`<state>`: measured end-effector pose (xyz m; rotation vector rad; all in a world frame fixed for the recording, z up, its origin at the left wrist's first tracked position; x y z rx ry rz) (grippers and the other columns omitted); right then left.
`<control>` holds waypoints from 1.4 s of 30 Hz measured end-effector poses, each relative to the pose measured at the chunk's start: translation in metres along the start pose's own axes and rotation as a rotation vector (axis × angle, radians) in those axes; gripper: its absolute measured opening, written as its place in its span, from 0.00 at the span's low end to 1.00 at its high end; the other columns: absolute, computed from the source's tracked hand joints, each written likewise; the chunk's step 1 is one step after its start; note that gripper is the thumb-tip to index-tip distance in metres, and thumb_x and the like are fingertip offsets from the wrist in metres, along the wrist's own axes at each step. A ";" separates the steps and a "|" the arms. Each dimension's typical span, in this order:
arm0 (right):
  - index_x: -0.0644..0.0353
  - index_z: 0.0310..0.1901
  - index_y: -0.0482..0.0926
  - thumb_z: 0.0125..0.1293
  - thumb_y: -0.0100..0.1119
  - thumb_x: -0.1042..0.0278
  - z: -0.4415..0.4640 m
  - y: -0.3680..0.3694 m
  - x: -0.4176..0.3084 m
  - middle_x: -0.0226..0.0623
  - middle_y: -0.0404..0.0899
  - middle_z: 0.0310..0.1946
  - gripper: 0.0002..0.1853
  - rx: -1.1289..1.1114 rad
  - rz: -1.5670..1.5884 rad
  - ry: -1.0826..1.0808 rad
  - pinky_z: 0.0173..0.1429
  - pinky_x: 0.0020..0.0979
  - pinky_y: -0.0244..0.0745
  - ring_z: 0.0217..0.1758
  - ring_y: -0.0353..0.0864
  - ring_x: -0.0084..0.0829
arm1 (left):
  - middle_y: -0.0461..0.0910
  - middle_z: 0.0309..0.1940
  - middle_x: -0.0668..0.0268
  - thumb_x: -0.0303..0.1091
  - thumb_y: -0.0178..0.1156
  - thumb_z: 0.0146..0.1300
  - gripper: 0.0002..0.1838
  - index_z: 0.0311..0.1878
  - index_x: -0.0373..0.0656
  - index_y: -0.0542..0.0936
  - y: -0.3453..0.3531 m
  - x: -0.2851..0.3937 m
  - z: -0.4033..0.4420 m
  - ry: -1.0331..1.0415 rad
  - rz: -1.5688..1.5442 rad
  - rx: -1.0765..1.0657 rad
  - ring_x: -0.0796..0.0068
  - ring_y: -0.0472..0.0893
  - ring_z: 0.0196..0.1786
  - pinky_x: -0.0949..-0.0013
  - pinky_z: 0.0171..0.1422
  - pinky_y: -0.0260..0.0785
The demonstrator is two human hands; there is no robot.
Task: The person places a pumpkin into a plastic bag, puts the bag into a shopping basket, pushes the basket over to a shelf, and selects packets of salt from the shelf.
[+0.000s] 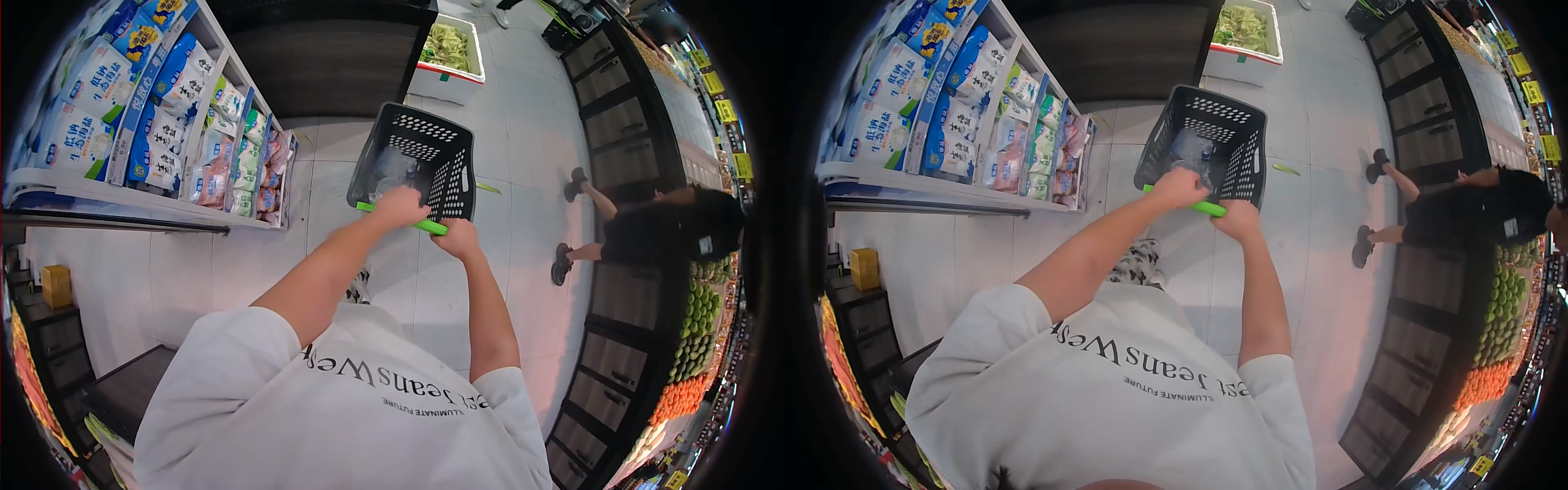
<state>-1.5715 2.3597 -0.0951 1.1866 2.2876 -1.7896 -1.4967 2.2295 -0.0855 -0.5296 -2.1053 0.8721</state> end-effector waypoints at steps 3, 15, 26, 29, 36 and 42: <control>0.50 0.28 0.84 0.45 0.60 0.52 0.007 -0.001 0.004 0.41 0.81 0.26 0.13 0.000 -0.004 -0.010 0.40 0.42 0.76 0.33 0.81 0.45 | 0.81 0.32 0.50 0.50 0.55 0.50 0.22 0.34 0.38 0.83 0.001 0.000 0.005 -0.001 -0.028 0.013 0.52 0.81 0.38 0.56 0.46 0.74; 0.52 0.29 0.84 0.46 0.63 0.53 0.032 -0.008 0.015 0.42 0.80 0.23 0.13 -0.003 -0.008 -0.052 0.35 0.42 0.76 0.28 0.80 0.46 | 0.81 0.37 0.48 0.51 0.55 0.52 0.25 0.37 0.35 0.83 -0.003 0.006 0.026 0.042 -0.095 -0.139 0.52 0.82 0.43 0.57 0.51 0.74; 0.54 0.27 0.83 0.43 0.66 0.56 0.045 -0.022 0.011 0.43 0.79 0.20 0.12 0.038 -0.015 -0.091 0.33 0.41 0.75 0.25 0.79 0.46 | 0.81 0.33 0.45 0.50 0.54 0.54 0.25 0.33 0.33 0.83 0.004 0.001 0.046 0.084 -0.153 -0.199 0.50 0.82 0.39 0.54 0.47 0.75; 0.54 0.26 0.83 0.42 0.67 0.57 0.047 -0.026 0.007 0.42 0.79 0.19 0.12 0.048 0.013 -0.066 0.32 0.41 0.75 0.24 0.79 0.45 | 0.81 0.32 0.45 0.49 0.54 0.54 0.24 0.32 0.32 0.82 0.008 -0.005 0.052 0.082 -0.170 -0.228 0.49 0.82 0.38 0.54 0.46 0.75; 0.53 0.27 0.83 0.42 0.66 0.56 0.054 -0.025 0.004 0.41 0.79 0.20 0.12 0.007 -0.055 -0.034 0.33 0.41 0.75 0.24 0.79 0.44 | 0.81 0.30 0.45 0.48 0.53 0.54 0.23 0.31 0.32 0.82 -0.004 -0.005 0.053 0.093 -0.191 -0.252 0.49 0.82 0.36 0.53 0.44 0.75; 0.55 0.29 0.83 0.44 0.65 0.58 0.065 -0.021 0.007 0.43 0.79 0.20 0.12 -0.023 -0.053 -0.084 0.32 0.41 0.75 0.24 0.79 0.45 | 0.81 0.32 0.45 0.45 0.55 0.52 0.21 0.33 0.33 0.81 -0.007 -0.012 0.060 0.109 -0.271 -0.248 0.49 0.82 0.38 0.54 0.46 0.75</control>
Point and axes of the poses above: each hand's wrist, its own z-axis towards the middle knuckle, its own y-axis out of the palm, x = y × z, the point moved 7 cm from there along z, towards the middle knuckle
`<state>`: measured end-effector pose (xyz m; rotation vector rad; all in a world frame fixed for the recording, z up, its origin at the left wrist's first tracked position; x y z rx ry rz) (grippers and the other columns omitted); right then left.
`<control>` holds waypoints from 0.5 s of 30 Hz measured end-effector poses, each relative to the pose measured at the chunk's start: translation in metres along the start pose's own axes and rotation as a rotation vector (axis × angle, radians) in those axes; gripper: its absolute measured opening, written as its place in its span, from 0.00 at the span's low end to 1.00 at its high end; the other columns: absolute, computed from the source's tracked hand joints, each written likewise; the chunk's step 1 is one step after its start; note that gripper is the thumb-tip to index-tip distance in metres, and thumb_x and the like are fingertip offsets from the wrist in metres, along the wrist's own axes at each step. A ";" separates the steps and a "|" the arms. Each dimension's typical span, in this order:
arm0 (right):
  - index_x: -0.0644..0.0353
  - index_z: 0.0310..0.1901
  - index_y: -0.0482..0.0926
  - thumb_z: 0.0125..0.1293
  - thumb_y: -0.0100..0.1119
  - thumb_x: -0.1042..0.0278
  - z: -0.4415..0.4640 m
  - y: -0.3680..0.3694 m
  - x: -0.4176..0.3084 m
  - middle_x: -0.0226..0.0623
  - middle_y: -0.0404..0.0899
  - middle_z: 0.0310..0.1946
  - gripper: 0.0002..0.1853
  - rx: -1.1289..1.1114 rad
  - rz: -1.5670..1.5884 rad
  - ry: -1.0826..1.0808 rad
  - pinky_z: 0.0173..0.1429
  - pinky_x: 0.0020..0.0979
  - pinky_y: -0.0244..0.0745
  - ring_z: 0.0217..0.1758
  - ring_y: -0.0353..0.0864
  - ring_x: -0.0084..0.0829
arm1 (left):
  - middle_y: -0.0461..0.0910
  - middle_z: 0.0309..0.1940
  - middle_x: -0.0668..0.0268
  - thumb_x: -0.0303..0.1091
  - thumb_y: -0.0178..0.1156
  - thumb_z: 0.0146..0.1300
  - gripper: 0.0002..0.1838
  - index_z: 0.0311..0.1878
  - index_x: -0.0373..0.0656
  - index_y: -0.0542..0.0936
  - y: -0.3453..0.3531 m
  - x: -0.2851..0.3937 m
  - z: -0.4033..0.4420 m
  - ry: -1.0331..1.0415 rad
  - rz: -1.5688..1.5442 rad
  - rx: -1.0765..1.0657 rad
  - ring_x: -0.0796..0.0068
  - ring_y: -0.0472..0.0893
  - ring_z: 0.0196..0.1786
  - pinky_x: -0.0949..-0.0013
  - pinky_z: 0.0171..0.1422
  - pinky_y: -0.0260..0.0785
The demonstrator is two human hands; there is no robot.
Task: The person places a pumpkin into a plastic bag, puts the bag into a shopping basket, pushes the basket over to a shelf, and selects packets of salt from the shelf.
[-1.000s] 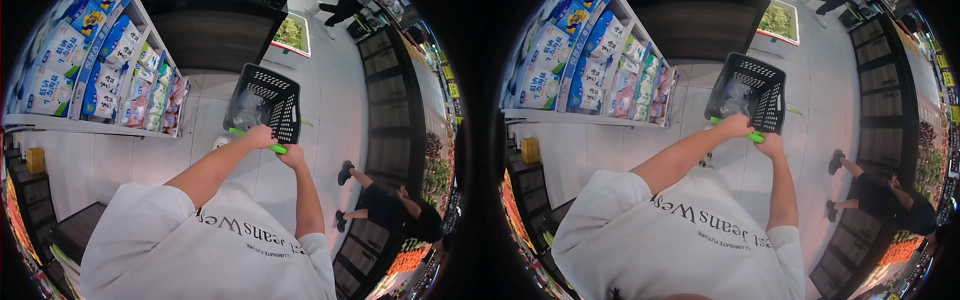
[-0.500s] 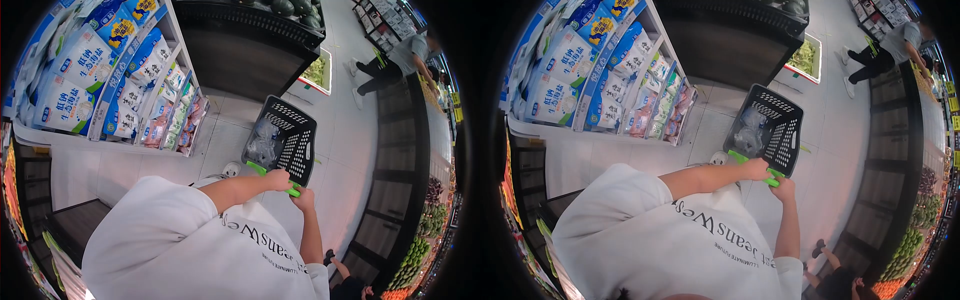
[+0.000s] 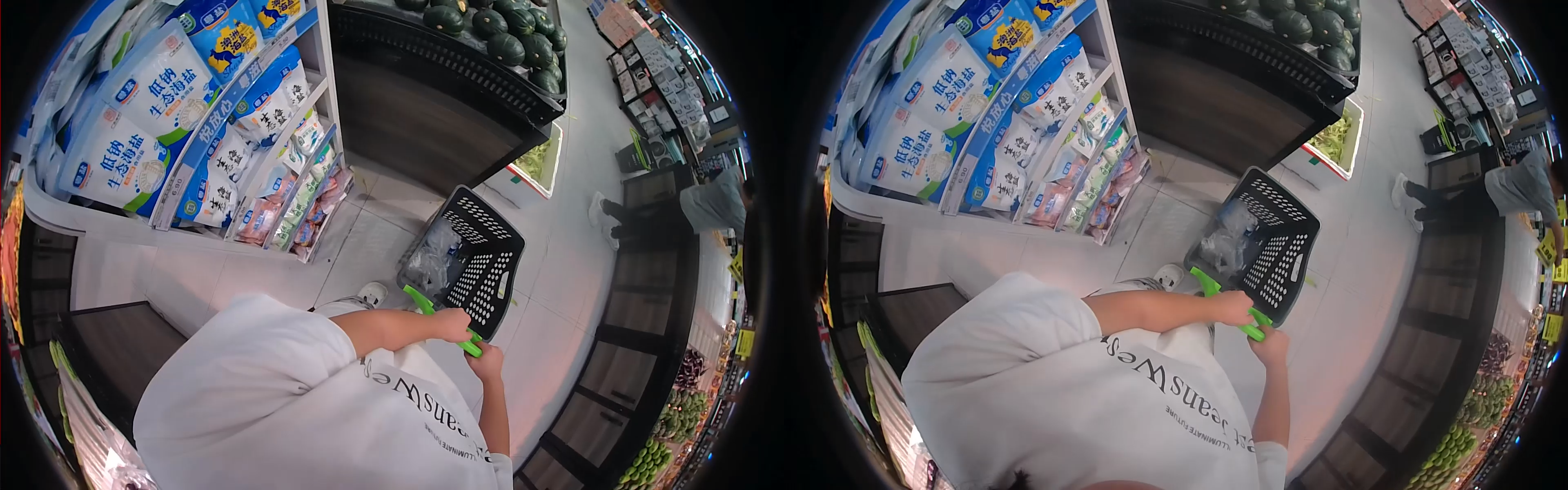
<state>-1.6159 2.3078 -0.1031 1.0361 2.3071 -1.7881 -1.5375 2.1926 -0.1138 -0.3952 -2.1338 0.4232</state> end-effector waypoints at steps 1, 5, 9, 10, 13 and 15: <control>0.55 0.29 0.83 0.44 0.65 0.58 0.000 0.001 0.002 0.43 0.79 0.20 0.12 -0.008 0.000 -0.009 0.32 0.41 0.75 0.24 0.79 0.45 | 0.81 0.32 0.45 0.45 0.55 0.52 0.21 0.34 0.33 0.81 0.003 -0.003 0.004 0.006 -0.004 -0.007 0.48 0.81 0.38 0.54 0.46 0.74; 0.56 0.30 0.83 0.46 0.65 0.59 0.006 -0.002 0.002 0.45 0.78 0.19 0.12 -0.005 0.042 -0.031 0.31 0.41 0.74 0.24 0.79 0.46 | 0.81 0.34 0.45 0.43 0.56 0.50 0.21 0.34 0.32 0.82 0.006 -0.008 0.020 0.008 -0.012 0.004 0.50 0.82 0.40 0.56 0.47 0.75; 0.56 0.30 0.82 0.45 0.66 0.59 0.016 -0.009 0.008 0.45 0.78 0.19 0.12 -0.012 0.039 -0.041 0.31 0.41 0.75 0.24 0.79 0.46 | 0.81 0.36 0.45 0.46 0.55 0.49 0.24 0.36 0.31 0.83 -0.002 -0.006 0.025 -0.078 0.006 -0.051 0.52 0.82 0.41 0.58 0.47 0.75; 0.56 0.30 0.82 0.45 0.66 0.59 0.018 -0.009 0.012 0.45 0.78 0.19 0.12 -0.005 0.047 -0.046 0.31 0.41 0.75 0.24 0.79 0.46 | 0.81 0.37 0.46 0.47 0.55 0.50 0.25 0.37 0.31 0.83 -0.006 -0.003 0.026 -0.099 0.014 -0.064 0.53 0.82 0.42 0.58 0.47 0.75; 0.56 0.29 0.82 0.45 0.66 0.59 0.028 -0.012 0.020 0.45 0.78 0.19 0.12 -0.006 0.044 -0.086 0.31 0.41 0.75 0.24 0.80 0.46 | 0.81 0.40 0.46 0.51 0.51 0.53 0.27 0.39 0.35 0.83 0.015 -0.011 0.049 -0.092 0.072 -0.136 0.53 0.82 0.45 0.58 0.50 0.74; 0.55 0.28 0.82 0.45 0.66 0.58 0.033 -0.018 0.023 0.44 0.78 0.19 0.12 -0.022 0.028 -0.111 0.31 0.41 0.76 0.24 0.80 0.46 | 0.80 0.42 0.46 0.58 0.47 0.55 0.32 0.42 0.35 0.82 0.015 -0.004 0.053 -0.076 0.079 -0.190 0.52 0.81 0.46 0.57 0.51 0.72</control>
Point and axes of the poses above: each hand's wrist, its own z-axis towards the middle knuckle, its own y-axis out of the palm, x = y × z, the point moved 7 cm from there along z, towards the middle knuckle
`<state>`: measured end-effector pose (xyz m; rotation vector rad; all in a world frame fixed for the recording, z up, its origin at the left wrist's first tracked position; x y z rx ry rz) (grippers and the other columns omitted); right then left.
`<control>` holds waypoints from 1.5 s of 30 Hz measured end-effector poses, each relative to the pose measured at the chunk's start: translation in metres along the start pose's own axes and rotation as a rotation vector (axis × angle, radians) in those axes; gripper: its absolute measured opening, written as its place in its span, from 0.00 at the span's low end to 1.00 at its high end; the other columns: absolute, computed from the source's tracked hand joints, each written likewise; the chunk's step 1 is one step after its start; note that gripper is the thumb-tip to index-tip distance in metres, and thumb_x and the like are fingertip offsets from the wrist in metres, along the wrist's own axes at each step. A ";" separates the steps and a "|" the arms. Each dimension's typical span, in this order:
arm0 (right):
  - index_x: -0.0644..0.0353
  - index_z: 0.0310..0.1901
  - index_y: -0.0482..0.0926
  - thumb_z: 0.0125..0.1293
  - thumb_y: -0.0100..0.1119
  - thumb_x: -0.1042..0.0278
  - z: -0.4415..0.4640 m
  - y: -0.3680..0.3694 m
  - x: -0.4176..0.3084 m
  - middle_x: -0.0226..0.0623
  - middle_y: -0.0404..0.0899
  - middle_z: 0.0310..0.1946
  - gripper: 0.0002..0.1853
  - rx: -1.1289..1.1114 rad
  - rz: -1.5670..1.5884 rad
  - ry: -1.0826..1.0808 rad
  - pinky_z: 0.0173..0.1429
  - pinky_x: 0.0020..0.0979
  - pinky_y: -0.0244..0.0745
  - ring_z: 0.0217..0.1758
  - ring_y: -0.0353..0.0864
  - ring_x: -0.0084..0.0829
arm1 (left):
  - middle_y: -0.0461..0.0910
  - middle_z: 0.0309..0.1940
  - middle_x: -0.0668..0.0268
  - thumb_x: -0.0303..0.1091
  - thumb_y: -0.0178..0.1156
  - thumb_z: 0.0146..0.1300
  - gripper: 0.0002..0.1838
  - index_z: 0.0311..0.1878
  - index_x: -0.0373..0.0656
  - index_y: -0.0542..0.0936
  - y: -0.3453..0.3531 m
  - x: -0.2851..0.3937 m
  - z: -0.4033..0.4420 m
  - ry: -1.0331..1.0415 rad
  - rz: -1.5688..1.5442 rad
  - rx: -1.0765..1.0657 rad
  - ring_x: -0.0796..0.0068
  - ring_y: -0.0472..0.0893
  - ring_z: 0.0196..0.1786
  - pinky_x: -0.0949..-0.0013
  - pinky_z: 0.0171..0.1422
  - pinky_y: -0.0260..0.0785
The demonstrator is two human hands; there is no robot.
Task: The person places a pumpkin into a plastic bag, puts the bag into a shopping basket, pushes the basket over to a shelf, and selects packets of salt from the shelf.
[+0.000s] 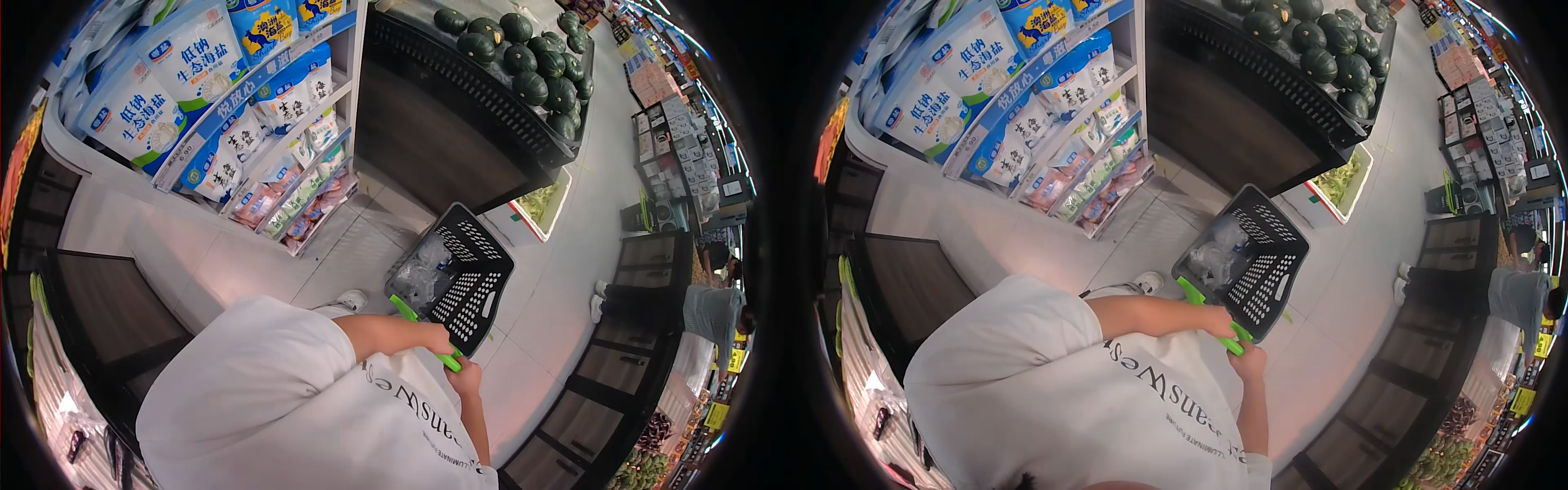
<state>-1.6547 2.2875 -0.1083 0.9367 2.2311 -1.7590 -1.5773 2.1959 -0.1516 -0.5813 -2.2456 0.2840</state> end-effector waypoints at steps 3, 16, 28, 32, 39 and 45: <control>0.53 0.26 0.81 0.44 0.65 0.57 0.004 -0.008 0.007 0.42 0.79 0.19 0.11 -0.036 -0.025 -0.028 0.31 0.41 0.76 0.24 0.81 0.44 | 0.78 0.46 0.43 0.64 0.44 0.58 0.37 0.45 0.35 0.81 -0.005 0.016 -0.011 0.012 -0.079 -0.090 0.47 0.77 0.52 0.55 0.58 0.67; 0.52 0.25 0.82 0.46 0.65 0.54 0.053 -0.043 0.063 0.39 0.80 0.21 0.11 -0.191 -0.153 -0.361 0.32 0.40 0.76 0.25 0.80 0.43 | 0.74 0.51 0.50 0.48 0.64 0.49 0.39 0.63 0.45 0.62 0.004 0.055 0.035 0.250 -0.235 -0.054 0.53 0.75 0.54 0.56 0.58 0.65; 0.54 0.21 0.77 0.46 0.62 0.57 0.092 -0.055 0.107 0.36 0.79 0.21 0.11 -0.339 -0.334 -0.703 0.32 0.40 0.76 0.26 0.81 0.40 | 0.76 0.45 0.50 0.44 0.62 0.51 0.28 0.53 0.44 0.67 0.013 0.076 0.088 0.195 -0.410 0.178 0.52 0.76 0.50 0.54 0.55 0.67; 0.54 0.22 0.77 0.45 0.62 0.58 0.104 -0.060 0.117 0.35 0.79 0.22 0.09 -0.331 -0.333 -0.785 0.31 0.39 0.76 0.26 0.80 0.40 | 0.77 0.42 0.50 0.43 0.61 0.53 0.27 0.55 0.45 0.67 0.007 0.082 0.094 0.134 -0.425 0.244 0.51 0.78 0.46 0.53 0.51 0.69; 0.50 0.27 0.80 0.42 0.65 0.65 0.151 -0.082 0.115 0.32 0.79 0.27 0.07 -0.273 -0.372 -0.947 0.50 0.37 0.72 0.40 0.79 0.35 | 0.79 0.39 0.51 0.45 0.63 0.49 0.24 0.48 0.43 0.72 -0.030 0.083 0.102 0.033 -0.484 0.542 0.50 0.79 0.45 0.53 0.50 0.71; 0.49 0.32 0.81 0.39 0.66 0.69 0.196 -0.110 0.097 0.31 0.77 0.43 0.14 -0.002 -0.547 -0.802 0.67 0.49 0.55 0.61 0.67 0.40 | 0.80 0.38 0.52 0.45 0.59 0.49 0.19 0.42 0.45 0.75 -0.073 0.077 0.102 -0.121 -0.422 0.739 0.51 0.79 0.44 0.52 0.48 0.71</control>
Point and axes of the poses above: each hand's wrist, its own z-axis towards the middle knuckle, its own y-axis out of the palm, x = y × z, the point moved 7 cm from there along z, towards the middle knuckle
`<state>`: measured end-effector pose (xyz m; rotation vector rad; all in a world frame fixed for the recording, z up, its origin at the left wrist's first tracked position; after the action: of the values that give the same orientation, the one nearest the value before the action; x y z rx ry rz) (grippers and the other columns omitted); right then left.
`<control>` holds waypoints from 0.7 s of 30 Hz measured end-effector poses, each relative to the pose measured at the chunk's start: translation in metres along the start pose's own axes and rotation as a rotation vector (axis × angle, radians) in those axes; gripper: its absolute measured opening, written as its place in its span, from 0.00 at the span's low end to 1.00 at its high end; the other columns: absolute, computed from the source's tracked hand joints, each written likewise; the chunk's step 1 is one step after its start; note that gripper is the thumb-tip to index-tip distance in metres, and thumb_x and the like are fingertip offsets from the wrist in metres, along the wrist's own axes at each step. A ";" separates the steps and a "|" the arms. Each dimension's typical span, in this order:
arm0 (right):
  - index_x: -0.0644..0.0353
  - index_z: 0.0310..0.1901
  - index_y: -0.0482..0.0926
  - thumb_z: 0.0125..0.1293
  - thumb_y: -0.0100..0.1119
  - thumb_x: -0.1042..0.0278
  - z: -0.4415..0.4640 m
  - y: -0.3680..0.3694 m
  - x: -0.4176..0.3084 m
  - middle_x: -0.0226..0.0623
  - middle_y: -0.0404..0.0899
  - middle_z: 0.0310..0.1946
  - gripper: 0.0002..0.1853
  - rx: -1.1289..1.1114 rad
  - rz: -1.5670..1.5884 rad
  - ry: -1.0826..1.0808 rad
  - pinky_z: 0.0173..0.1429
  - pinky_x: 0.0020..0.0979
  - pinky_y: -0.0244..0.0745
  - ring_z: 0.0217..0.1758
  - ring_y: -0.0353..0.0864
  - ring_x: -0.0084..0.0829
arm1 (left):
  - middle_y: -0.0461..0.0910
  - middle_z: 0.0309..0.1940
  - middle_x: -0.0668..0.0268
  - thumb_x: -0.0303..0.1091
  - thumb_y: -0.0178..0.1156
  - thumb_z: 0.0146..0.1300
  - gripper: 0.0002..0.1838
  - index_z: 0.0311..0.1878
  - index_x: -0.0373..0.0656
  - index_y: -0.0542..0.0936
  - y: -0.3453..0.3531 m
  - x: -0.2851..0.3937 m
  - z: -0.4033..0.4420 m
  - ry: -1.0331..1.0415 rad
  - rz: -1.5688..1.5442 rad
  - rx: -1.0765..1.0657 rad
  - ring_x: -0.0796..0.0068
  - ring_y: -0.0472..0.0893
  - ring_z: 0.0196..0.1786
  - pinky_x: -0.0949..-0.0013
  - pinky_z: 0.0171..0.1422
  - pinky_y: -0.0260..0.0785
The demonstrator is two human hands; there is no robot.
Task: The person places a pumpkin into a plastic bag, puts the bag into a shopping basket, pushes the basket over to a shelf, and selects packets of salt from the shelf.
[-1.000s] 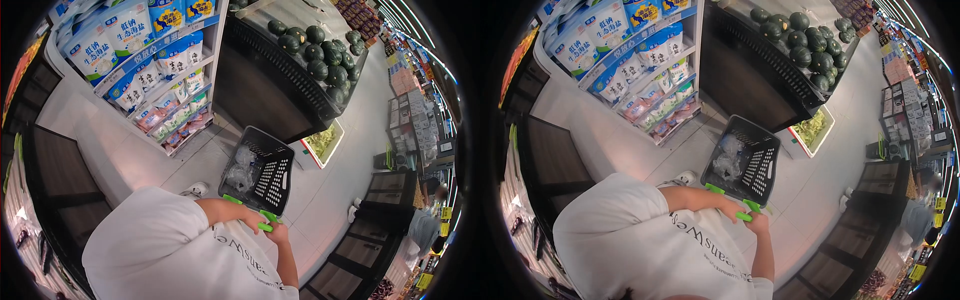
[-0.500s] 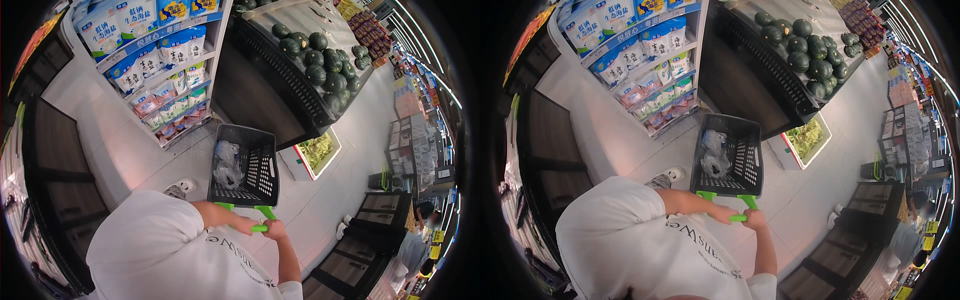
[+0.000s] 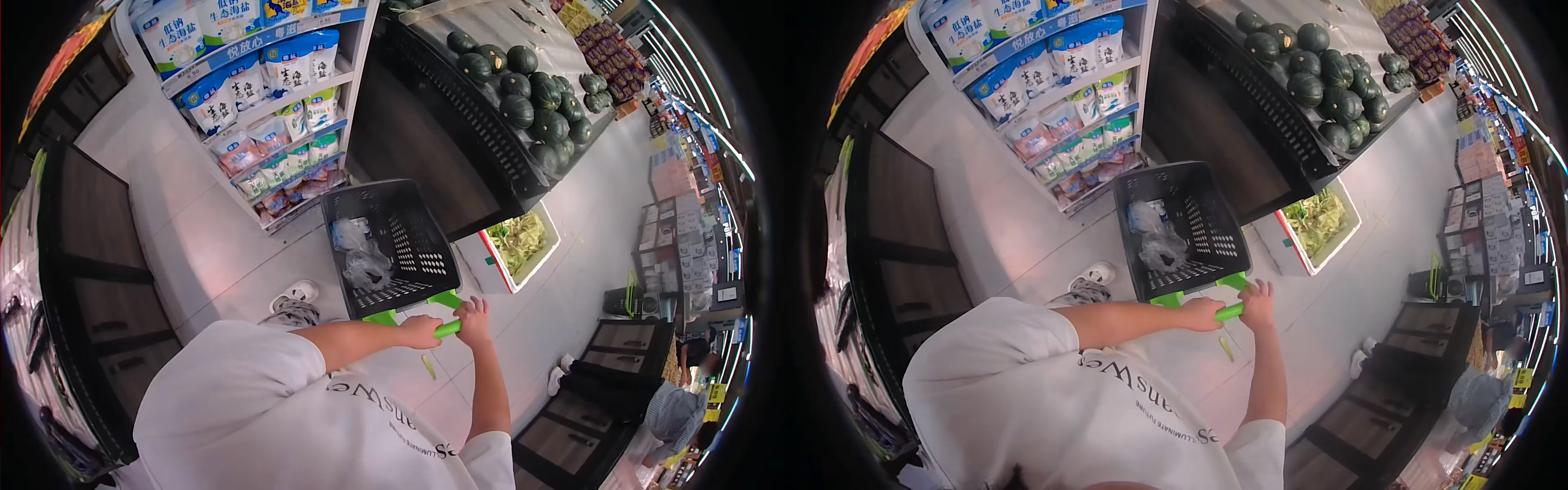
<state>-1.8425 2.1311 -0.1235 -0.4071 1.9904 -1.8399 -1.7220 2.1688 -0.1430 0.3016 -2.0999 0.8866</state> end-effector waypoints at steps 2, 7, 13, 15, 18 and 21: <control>0.48 0.41 0.79 0.44 0.63 0.71 0.015 0.001 0.010 0.36 0.72 0.53 0.18 -0.017 0.004 0.136 0.69 0.54 0.50 0.66 0.61 0.45 | 0.80 0.37 0.52 0.44 0.58 0.48 0.18 0.40 0.44 0.75 -0.017 0.000 0.011 0.005 0.037 0.120 0.52 0.80 0.44 0.51 0.47 0.71; 0.49 0.52 0.74 0.52 0.56 0.75 0.057 -0.015 0.024 0.41 0.67 0.59 0.22 0.082 0.024 0.348 0.71 0.57 0.45 0.68 0.58 0.46 | 0.81 0.34 0.54 0.47 0.59 0.50 0.19 0.39 0.44 0.77 -0.057 -0.001 0.032 -0.014 0.056 0.288 0.52 0.80 0.41 0.53 0.46 0.72; 0.49 0.52 0.74 0.54 0.55 0.74 0.098 -0.008 0.038 0.38 0.68 0.58 0.21 0.080 0.017 0.375 0.69 0.56 0.50 0.67 0.60 0.44 | 0.82 0.37 0.55 0.49 0.55 0.52 0.21 0.41 0.42 0.78 -0.079 -0.004 0.044 -0.151 0.068 0.275 0.55 0.81 0.43 0.56 0.48 0.72; 0.49 0.54 0.73 0.58 0.52 0.73 0.109 -0.010 0.037 0.38 0.66 0.60 0.20 -0.014 0.003 0.392 0.69 0.57 0.49 0.68 0.59 0.43 | 0.82 0.38 0.53 0.52 0.55 0.53 0.23 0.42 0.41 0.78 -0.085 -0.008 0.046 -0.177 0.084 0.263 0.53 0.81 0.44 0.55 0.50 0.72; 0.49 0.55 0.73 0.59 0.51 0.72 0.123 -0.012 0.032 0.37 0.66 0.60 0.20 -0.082 -0.029 0.426 0.69 0.58 0.49 0.69 0.58 0.42 | 0.81 0.41 0.53 0.54 0.54 0.53 0.25 0.44 0.42 0.78 -0.097 -0.013 0.048 -0.211 0.122 0.201 0.53 0.80 0.46 0.55 0.52 0.71; 0.49 0.55 0.73 0.59 0.51 0.72 0.128 -0.014 0.027 0.36 0.66 0.61 0.20 -0.115 -0.053 0.443 0.69 0.58 0.50 0.69 0.58 0.41 | 0.81 0.43 0.53 0.56 0.55 0.53 0.28 0.48 0.42 0.77 -0.112 -0.010 0.036 -0.189 0.218 0.090 0.53 0.80 0.48 0.56 0.53 0.71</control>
<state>-1.8062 2.0046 -0.1191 -0.0853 2.4018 -1.9858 -1.6826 2.0617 -0.1109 0.2124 -2.3023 1.1205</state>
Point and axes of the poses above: each hand's wrist, its own z-axis towards the middle knuckle, its own y-axis out of the palm, x = y × z, the point moved 7 cm from there along z, towards the middle knuckle
